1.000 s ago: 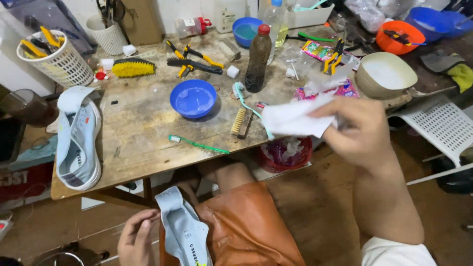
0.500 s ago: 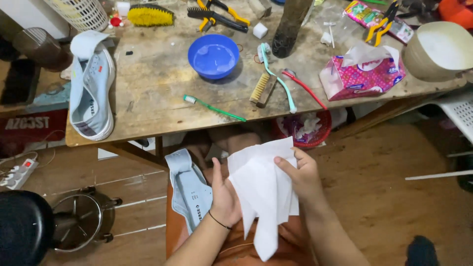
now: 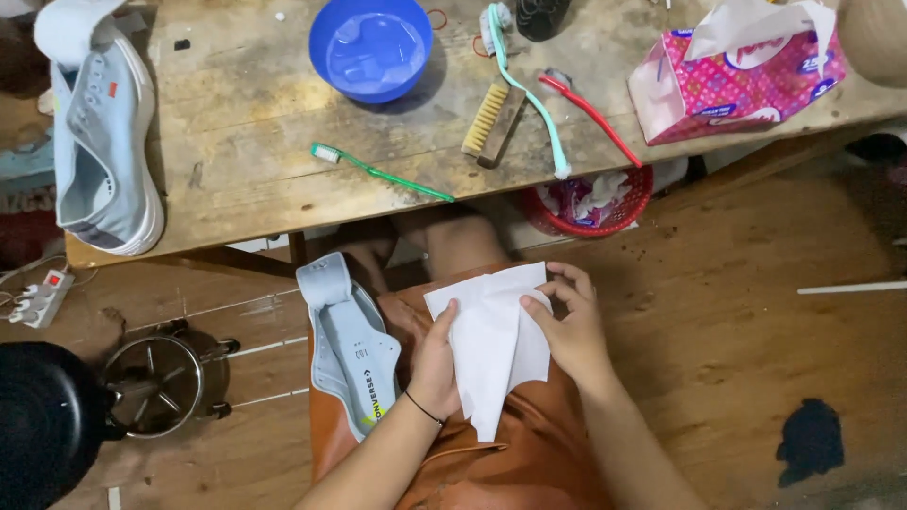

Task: Cleaning a shoe insole using a toothbrush, cleaning solution from a bowl, and a tissue.

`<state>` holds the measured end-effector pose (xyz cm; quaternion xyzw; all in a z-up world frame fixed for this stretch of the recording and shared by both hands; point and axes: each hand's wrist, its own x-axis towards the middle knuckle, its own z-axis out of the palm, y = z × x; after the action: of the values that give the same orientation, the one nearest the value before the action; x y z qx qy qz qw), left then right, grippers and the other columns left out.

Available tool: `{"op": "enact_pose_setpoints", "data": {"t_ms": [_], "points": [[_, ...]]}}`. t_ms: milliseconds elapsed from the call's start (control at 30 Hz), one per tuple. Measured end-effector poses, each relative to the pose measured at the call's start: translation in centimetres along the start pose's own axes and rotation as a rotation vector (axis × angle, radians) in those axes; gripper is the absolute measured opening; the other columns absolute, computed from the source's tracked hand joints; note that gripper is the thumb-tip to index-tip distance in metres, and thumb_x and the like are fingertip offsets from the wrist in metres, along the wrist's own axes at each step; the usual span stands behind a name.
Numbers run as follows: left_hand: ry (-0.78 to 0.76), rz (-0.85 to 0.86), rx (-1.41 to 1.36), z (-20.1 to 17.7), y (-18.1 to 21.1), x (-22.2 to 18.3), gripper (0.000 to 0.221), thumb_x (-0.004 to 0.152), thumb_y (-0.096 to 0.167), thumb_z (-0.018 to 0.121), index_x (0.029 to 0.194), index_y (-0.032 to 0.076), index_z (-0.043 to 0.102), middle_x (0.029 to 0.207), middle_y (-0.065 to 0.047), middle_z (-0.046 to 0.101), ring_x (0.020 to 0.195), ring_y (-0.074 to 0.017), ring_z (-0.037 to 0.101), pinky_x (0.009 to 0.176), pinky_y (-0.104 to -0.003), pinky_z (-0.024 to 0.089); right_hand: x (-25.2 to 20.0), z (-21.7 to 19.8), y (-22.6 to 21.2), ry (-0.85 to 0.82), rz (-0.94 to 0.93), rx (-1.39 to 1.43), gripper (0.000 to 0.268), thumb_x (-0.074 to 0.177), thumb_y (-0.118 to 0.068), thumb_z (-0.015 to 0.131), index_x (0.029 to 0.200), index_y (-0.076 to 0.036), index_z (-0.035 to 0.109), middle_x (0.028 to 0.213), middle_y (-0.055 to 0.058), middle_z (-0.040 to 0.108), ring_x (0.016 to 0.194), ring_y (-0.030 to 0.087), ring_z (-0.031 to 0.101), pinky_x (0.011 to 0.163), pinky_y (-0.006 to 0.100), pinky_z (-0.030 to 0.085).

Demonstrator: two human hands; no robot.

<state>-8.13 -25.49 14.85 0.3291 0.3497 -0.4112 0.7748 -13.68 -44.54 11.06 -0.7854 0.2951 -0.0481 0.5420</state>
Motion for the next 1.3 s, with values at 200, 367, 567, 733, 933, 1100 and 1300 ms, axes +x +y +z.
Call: {"op": "enact_pose_setpoints", "data": {"t_ms": [200, 367, 567, 733, 933, 1100, 1300], "points": [[0.102, 0.004, -0.087, 1.9, 0.7, -0.9, 0.071, 0.106, 0.05, 0.075, 0.155, -0.002, 0.07, 0.143, -0.024, 0.078, 0.126, -0.0374, 0.076, 0.113, -0.053, 0.061, 0.9, -1.7, 2.0, -0.073, 0.078, -0.003, 0.026, 0.109, -0.033, 0.084, 0.106, -0.007, 0.084, 0.13, 0.006, 0.078, 0.119, 0.026, 0.075, 0.105, 0.045, 0.06], [0.135, 0.095, -0.118, 2.1, 1.5, -1.1, 0.061, 0.109, 0.042, 0.072, 0.153, -0.001, 0.071, 0.143, -0.023, 0.079, 0.124, -0.0351, 0.077, 0.112, -0.052, 0.062, 1.3, -4.9, 3.4, -0.028, 0.174, 0.069, 0.017, 0.109, -0.03, 0.084, 0.108, -0.013, 0.083, 0.087, 0.004, 0.072, 0.067, 0.015, 0.062, 0.057, 0.029, 0.055], [0.144, 0.217, -0.104, 0.7, 1.3, -0.2, 0.056, 0.113, 0.045, 0.07, 0.146, 0.0, 0.074, 0.135, -0.02, 0.08, 0.117, -0.0328, 0.079, 0.108, -0.05, 0.064, -1.2, -7.6, -5.1, 0.115, 0.147, -0.016, 0.015, 0.107, -0.019, 0.083, 0.099, -0.008, 0.077, 0.065, 0.016, 0.067, 0.034, 0.021, 0.059, 0.034, 0.03, 0.047], [0.177, 0.268, -0.042, 0.3, 0.5, -0.1, 0.057, 0.11, 0.041, 0.074, 0.145, -0.004, 0.071, 0.134, -0.023, 0.079, 0.118, -0.0298, 0.077, 0.114, -0.051, 0.062, -1.7, -2.6, -8.2, 0.094, -0.152, -0.243, 0.017, 0.09, -0.01, 0.087, 0.104, -0.005, 0.078, 0.084, 0.025, 0.078, 0.073, 0.041, 0.083, 0.059, 0.047, 0.064], [0.188, 0.359, -0.018, -3.0, -0.8, 4.2, 0.041, 0.114, 0.036, 0.072, 0.137, 0.003, 0.077, 0.126, -0.018, 0.085, 0.109, -0.028, 0.081, 0.106, -0.048, 0.066, -0.9, 8.1, -3.5, -0.061, -0.47, -0.412, 0.012, 0.092, -0.014, 0.08, 0.096, -0.008, 0.071, 0.069, 0.011, 0.066, 0.069, 0.037, 0.077, 0.062, 0.046, 0.064], [0.216, 0.349, 0.029, -3.0, -0.7, 3.0, 0.036, 0.11, 0.041, 0.08, 0.115, 0.006, 0.079, 0.101, -0.01, 0.078, 0.093, -0.0229, 0.075, 0.091, -0.041, 0.066, -0.8, 9.1, -2.6, -0.194, -0.366, -0.442, 0.03, 0.104, -0.022, 0.073, 0.127, -0.004, 0.075, 0.08, 0.01, 0.073, 0.071, 0.028, 0.081, 0.06, 0.038, 0.068], [0.202, 0.356, -0.054, -2.7, -1.5, 3.4, 0.038, 0.11, 0.027, 0.063, 0.136, 0.004, 0.079, 0.124, -0.011, 0.083, 0.116, -0.0222, 0.076, 0.108, -0.036, 0.058, -2.3, 8.9, -3.0, -0.138, -0.371, -0.394, 0.04, 0.099, -0.02, 0.068, 0.137, -0.01, 0.072, 0.104, 0.009, 0.072, 0.09, 0.034, 0.072, 0.077, 0.051, 0.06]]}}
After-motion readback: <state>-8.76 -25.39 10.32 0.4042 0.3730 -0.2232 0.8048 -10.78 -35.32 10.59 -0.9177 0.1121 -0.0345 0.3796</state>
